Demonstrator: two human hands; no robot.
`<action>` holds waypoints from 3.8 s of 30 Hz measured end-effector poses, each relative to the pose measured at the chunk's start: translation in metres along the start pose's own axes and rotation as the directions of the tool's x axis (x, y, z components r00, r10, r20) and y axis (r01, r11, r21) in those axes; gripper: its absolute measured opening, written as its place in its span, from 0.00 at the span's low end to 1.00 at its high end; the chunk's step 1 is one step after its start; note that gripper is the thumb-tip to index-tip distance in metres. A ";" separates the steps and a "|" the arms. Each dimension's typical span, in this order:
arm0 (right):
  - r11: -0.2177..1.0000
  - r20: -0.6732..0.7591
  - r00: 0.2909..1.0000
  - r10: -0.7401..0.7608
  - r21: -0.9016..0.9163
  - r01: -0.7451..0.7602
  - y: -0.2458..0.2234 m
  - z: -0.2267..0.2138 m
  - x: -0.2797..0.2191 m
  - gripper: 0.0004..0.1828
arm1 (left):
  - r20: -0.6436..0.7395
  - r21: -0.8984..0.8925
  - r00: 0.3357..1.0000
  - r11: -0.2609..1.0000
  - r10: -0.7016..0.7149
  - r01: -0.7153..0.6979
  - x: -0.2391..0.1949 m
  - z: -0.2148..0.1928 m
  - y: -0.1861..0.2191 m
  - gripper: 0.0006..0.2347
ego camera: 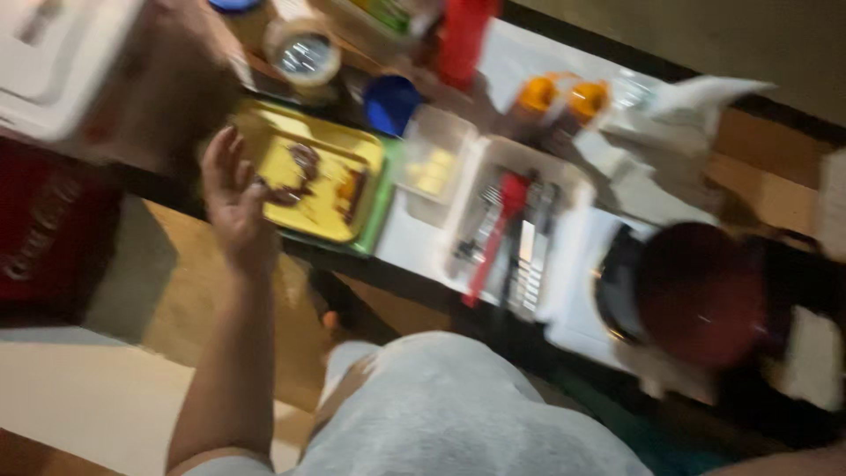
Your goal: The person retrieves cooked meat and a sausage from a pan using tongs and places them on a yellow tray. They spread a red sauce over the meat and sausage, then place toasted bread halves on the tray and assemble the sandwich with the meat and sausage inside.
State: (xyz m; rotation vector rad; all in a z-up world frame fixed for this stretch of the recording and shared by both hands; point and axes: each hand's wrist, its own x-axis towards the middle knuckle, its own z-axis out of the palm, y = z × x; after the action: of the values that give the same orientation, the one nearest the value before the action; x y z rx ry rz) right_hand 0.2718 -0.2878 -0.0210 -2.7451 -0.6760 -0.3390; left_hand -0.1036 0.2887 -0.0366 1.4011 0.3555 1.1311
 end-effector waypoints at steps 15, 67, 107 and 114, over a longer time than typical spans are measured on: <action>0.899 0.554 0.825 0.115 -0.411 0.151 -0.500 0.348 0.194 0.16 | 0.401 0.389 0.810 0.880 -0.429 0.273 0.188 -0.119 -0.121 0.33; 0.851 0.334 0.789 -0.515 0.093 0.517 -0.686 0.340 0.214 0.57 | 0.288 -0.141 0.627 0.615 -0.724 0.775 0.217 -0.096 -0.292 0.27; 0.972 0.505 0.848 -0.161 -0.067 0.225 -0.713 0.328 0.221 0.60 | 0.406 0.082 0.760 0.848 -0.508 0.523 0.225 -0.083 -0.308 0.43; 0.988 0.492 0.870 0.011 -0.140 0.067 -0.726 0.330 0.227 0.61 | 0.325 0.243 0.894 0.941 -0.309 0.237 0.237 -0.063 -0.313 0.56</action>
State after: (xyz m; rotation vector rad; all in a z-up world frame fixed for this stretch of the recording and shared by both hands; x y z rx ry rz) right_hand 0.1683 0.5307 -0.0981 -2.9939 -0.8404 0.3400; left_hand 0.0871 0.5782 -0.2315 1.6396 0.3952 0.6024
